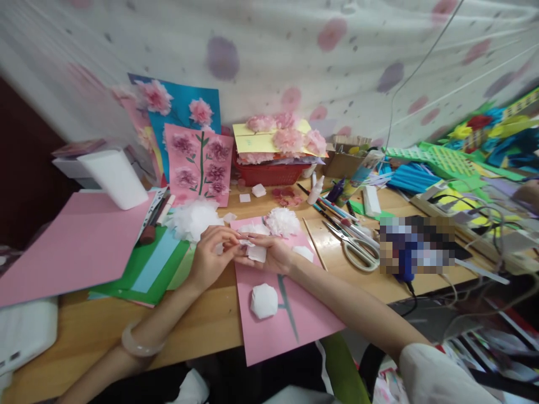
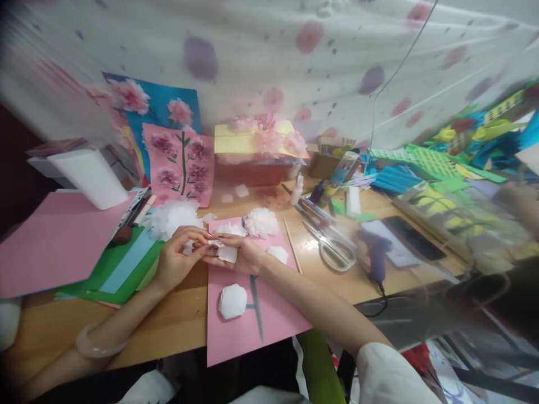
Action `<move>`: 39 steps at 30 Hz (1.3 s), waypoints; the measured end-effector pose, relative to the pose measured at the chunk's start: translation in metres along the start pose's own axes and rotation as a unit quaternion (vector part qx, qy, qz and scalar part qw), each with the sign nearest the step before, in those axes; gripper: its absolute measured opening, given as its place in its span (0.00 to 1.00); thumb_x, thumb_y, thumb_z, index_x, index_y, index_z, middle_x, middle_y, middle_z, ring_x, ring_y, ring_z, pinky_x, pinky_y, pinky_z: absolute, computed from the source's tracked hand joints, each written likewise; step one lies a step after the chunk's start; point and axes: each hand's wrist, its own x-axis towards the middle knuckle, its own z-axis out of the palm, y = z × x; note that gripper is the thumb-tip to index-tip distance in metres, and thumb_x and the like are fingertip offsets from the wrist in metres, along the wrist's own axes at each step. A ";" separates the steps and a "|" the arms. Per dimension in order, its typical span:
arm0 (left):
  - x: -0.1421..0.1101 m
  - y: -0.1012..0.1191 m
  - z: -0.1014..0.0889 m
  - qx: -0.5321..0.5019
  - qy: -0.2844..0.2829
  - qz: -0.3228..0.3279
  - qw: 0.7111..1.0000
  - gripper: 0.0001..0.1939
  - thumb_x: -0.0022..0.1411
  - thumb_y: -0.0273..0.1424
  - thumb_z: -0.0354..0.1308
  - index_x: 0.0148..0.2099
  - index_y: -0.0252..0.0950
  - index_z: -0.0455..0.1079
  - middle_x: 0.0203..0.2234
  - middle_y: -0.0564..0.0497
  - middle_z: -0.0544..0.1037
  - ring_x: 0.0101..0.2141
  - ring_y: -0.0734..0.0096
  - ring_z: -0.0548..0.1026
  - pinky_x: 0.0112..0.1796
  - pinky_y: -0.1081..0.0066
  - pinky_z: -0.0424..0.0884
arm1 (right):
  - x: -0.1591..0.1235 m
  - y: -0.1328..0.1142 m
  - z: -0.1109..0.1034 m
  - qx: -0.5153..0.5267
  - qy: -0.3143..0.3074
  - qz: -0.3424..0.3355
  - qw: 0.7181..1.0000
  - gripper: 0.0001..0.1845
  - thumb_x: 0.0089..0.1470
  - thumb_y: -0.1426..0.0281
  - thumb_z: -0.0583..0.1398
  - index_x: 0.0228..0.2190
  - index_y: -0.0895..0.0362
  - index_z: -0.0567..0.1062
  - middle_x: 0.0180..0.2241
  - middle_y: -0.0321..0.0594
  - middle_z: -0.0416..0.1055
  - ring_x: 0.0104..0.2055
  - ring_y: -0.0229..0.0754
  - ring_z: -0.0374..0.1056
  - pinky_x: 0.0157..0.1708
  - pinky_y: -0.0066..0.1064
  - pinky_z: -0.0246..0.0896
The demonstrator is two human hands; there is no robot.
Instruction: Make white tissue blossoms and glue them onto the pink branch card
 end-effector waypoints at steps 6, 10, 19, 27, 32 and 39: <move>0.004 -0.002 -0.004 -0.140 0.070 -0.189 0.969 0.12 0.52 0.36 0.67 0.29 0.36 0.68 0.25 0.53 0.75 0.26 0.73 0.72 0.29 0.74 0.67 | -0.003 -0.007 -0.003 -0.113 -0.016 0.015 0.993 0.09 0.53 0.82 0.57 0.36 0.59 0.69 0.25 0.32 0.66 0.16 0.27 0.56 0.15 0.16 0.53; 0.008 -0.005 -0.007 -0.226 0.075 -0.224 0.945 0.15 0.45 0.35 0.72 0.28 0.34 0.69 0.24 0.55 0.74 0.25 0.77 0.70 0.28 0.77 0.65 | -0.003 -0.012 0.004 -0.216 -0.025 0.049 0.975 0.06 0.60 0.71 0.54 0.33 0.59 0.69 0.18 0.24 0.50 0.13 0.27 0.37 0.11 0.17 0.32; 0.011 -0.026 -0.010 -0.423 -0.064 -0.308 0.850 0.17 0.39 0.32 0.74 0.29 0.32 0.72 0.23 0.54 0.76 0.25 0.76 0.74 0.30 0.74 0.72 | -0.025 -0.024 0.030 -0.429 0.049 0.013 0.902 0.13 0.60 0.66 0.51 0.33 0.59 0.73 0.17 0.25 0.45 0.15 0.29 0.37 0.13 0.21 0.31; 0.008 -0.033 -0.016 -0.501 -0.133 -0.323 0.791 0.11 0.44 0.25 0.72 0.28 0.30 0.72 0.24 0.52 0.78 0.27 0.73 0.76 0.33 0.71 0.74 | -0.045 -0.017 0.036 -0.591 0.087 0.043 0.801 0.15 0.61 0.62 0.55 0.37 0.60 0.75 0.20 0.28 0.51 0.16 0.28 0.43 0.13 0.22 0.36; 0.009 -0.036 -0.018 -0.521 -0.129 -0.322 0.780 0.11 0.45 0.23 0.72 0.28 0.31 0.71 0.22 0.54 0.77 0.24 0.75 0.76 0.34 0.69 0.74 | -0.036 -0.019 0.055 -0.672 0.097 0.049 0.732 0.12 0.60 0.65 0.56 0.36 0.60 0.76 0.22 0.31 0.56 0.17 0.28 0.48 0.14 0.22 0.41; 0.010 -0.037 -0.022 -0.550 -0.105 -0.329 0.760 0.08 0.48 0.21 0.68 0.27 0.33 0.71 0.23 0.55 0.78 0.25 0.74 0.76 0.33 0.69 0.73 | -0.018 -0.049 0.064 -0.734 0.061 0.029 0.676 0.09 0.59 0.72 0.56 0.38 0.61 0.76 0.16 0.27 0.52 0.14 0.28 0.46 0.14 0.23 0.40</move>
